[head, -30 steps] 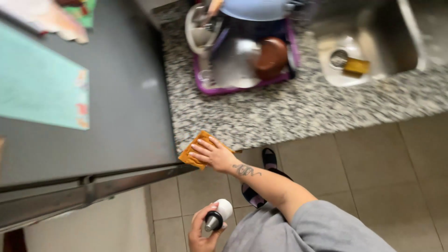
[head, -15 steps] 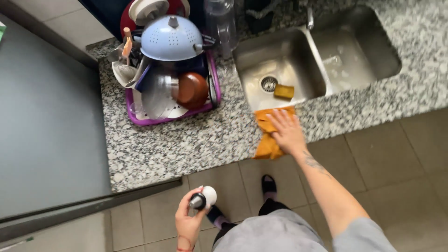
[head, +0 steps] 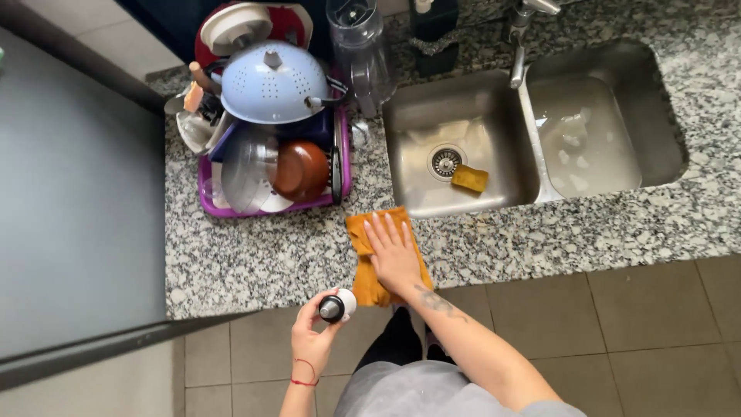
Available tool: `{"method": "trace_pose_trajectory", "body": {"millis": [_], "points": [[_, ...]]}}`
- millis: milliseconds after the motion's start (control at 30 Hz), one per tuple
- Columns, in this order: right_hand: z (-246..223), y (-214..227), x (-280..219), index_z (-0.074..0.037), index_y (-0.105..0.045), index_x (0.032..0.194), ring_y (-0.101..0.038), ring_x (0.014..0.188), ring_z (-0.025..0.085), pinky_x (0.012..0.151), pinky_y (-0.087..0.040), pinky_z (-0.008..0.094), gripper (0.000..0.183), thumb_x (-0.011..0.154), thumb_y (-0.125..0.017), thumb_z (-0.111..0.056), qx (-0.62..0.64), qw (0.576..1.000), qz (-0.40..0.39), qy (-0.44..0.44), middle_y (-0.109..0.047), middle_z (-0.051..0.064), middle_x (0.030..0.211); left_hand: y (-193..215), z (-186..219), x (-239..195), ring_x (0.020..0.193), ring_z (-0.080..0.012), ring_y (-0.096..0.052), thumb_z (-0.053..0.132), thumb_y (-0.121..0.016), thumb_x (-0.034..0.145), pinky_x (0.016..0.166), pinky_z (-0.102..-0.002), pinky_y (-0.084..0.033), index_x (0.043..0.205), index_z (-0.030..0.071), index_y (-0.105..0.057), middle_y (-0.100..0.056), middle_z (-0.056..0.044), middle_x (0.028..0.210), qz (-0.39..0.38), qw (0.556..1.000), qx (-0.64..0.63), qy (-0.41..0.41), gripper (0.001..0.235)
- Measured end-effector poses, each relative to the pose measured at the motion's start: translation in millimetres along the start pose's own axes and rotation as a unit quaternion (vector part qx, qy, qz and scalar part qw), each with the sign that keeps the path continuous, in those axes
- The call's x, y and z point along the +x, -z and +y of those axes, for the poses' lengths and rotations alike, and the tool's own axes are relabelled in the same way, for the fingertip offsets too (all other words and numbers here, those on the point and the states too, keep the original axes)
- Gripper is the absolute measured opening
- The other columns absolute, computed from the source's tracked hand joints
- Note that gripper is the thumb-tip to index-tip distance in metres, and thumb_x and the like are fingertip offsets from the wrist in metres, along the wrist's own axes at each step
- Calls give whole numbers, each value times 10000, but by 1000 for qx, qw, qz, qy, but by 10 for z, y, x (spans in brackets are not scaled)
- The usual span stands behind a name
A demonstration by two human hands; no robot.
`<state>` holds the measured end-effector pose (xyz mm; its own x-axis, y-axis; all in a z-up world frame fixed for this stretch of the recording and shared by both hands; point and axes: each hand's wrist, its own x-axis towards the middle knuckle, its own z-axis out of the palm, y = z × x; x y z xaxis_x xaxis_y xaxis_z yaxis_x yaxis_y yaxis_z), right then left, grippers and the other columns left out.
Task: The person wipes down the kitchen granite countertop with an orange cloth, rinses the cloth in the sink, and continues cleaning.
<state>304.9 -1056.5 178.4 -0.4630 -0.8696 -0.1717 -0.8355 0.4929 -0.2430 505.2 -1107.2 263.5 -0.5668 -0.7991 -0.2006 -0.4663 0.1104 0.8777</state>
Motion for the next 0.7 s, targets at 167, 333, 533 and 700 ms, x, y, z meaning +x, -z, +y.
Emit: {"method": "trace_pose_trajectory", "body": {"millis": [167,333,533,700], "points": [[114,194,787,-200,-51,1472,32,1421,198,1146,19,426,576,943,-256,-301,42,999,-30,-12,-4,9,1547,81,-11,218,1085,-122,-593,153,-779,660,796,-245,-467,1042,191,-671,-690,40,1112,5,1000,4,-20,399],[298,147,1543,-163,-207,1466,-127,1410,225,1134,-38,470,623,875,-352,-297,39,994,102,3,-204,29,1522,212,20,376,1119,-130,-593,130,-786,660,857,-283,-497,1045,193,-687,-699,41,1138,49,994,4,95,402],[405,138,1972,-156,-266,1462,-216,1389,256,1131,-111,471,592,890,-338,-294,40,981,188,-2,-305,47,1493,289,-101,587,1122,-150,-594,82,-812,634,901,-280,-494,1042,214,-705,-689,18,1159,25,992,8,122,442],[293,298,1784,-56,-167,1462,-258,1341,357,1015,-303,459,616,905,-337,-257,169,959,169,-150,-178,184,1514,202,-24,793,1093,-140,-582,111,-812,620,893,-281,-468,1029,215,-705,-687,32,1117,-39,998,19,51,436]]}}
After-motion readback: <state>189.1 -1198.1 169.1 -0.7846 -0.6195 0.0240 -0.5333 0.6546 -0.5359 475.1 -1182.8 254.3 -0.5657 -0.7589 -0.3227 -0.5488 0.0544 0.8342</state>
